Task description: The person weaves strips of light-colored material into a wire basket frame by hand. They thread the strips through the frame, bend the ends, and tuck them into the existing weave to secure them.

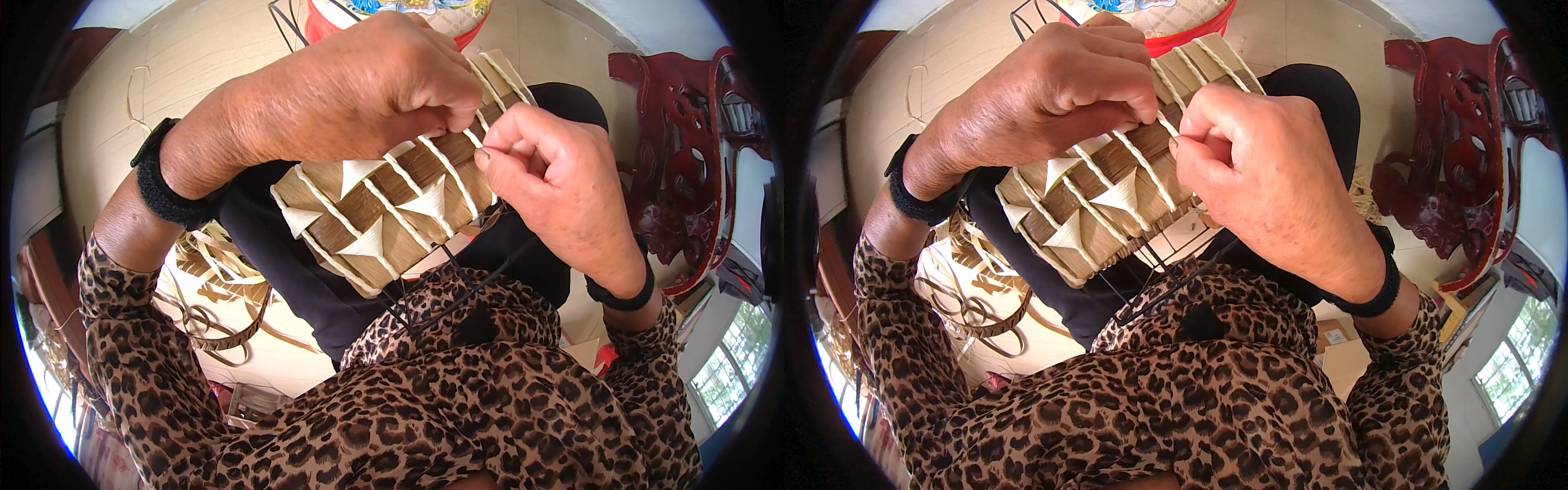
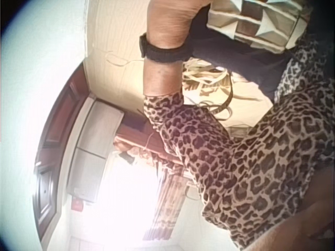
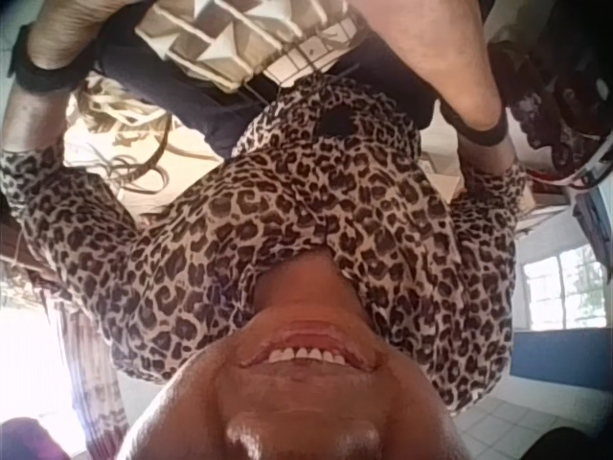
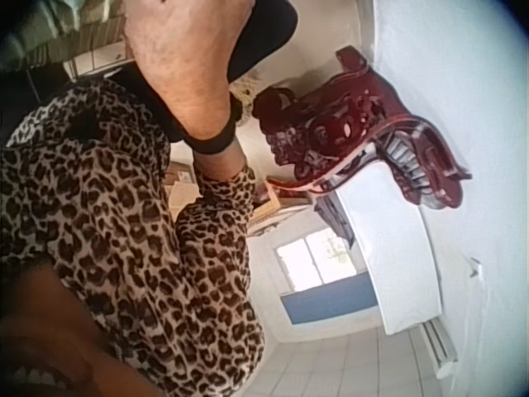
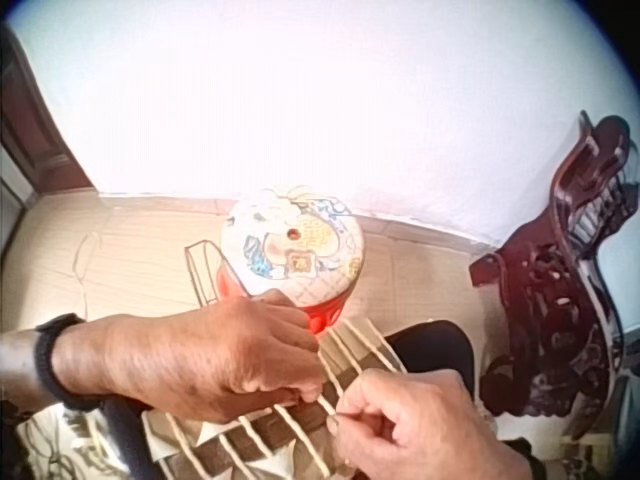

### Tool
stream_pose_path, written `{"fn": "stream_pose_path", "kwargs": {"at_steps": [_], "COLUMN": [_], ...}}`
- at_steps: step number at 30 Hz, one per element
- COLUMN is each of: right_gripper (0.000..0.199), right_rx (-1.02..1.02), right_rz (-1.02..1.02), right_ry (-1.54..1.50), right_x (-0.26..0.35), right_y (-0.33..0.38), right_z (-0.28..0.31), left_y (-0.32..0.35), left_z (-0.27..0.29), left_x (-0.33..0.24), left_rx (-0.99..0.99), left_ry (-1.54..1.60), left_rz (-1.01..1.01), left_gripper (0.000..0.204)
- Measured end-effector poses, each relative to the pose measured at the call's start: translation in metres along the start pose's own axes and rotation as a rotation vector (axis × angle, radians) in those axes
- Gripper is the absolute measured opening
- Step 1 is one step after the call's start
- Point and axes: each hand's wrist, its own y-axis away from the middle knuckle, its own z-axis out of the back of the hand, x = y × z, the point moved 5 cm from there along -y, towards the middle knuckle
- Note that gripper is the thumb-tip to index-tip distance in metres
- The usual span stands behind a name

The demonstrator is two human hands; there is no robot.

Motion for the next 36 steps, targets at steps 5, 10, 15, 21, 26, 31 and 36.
{"fn": "stream_pose_path", "kwargs": {"at_steps": [5,10,15,21,26,31,36], "right_gripper": [0.007,0.009,0.008,0.013,0.017,0.009,0.016], "right_rx": [-0.021,-0.017,-0.027,0.012,0.121,0.185,0.11], "right_rz": [0.027,0.158,0.157,0.348,0.673,0.84,0.874], "right_ry": [-0.022,0.029,0.01,0.158,0.541,0.63,0.495], "right_x": [0.002,0.006,0.004,0.006,0.028,0.033,0.026], "right_y": [-0.001,-0.002,-0.001,0.005,-0.001,-0.012,-0.01], "right_z": [0.0,0.001,0.0,-0.003,-0.005,-0.012,-0.01], "left_y": [0.014,0.018,0.015,0.013,0.012,0.012,0.018], "left_z": [-0.012,-0.009,-0.003,-0.015,-0.015,-0.014,-0.001], "left_x": [0.005,0.009,0.011,0.009,0.012,0.017,0.011], "left_rx": [0.089,-0.012,-0.121,-0.101,-0.144,-0.114,-0.192], "left_ry": [0.252,0.177,-0.057,0.017,0.04,-0.033,-0.024], "left_rz": [0.088,0.043,-0.001,0.089,0.038,0.086,0.175], "left_gripper": [0.006,0.014,0.01,0.017,0.019,0.023,0.026]}}
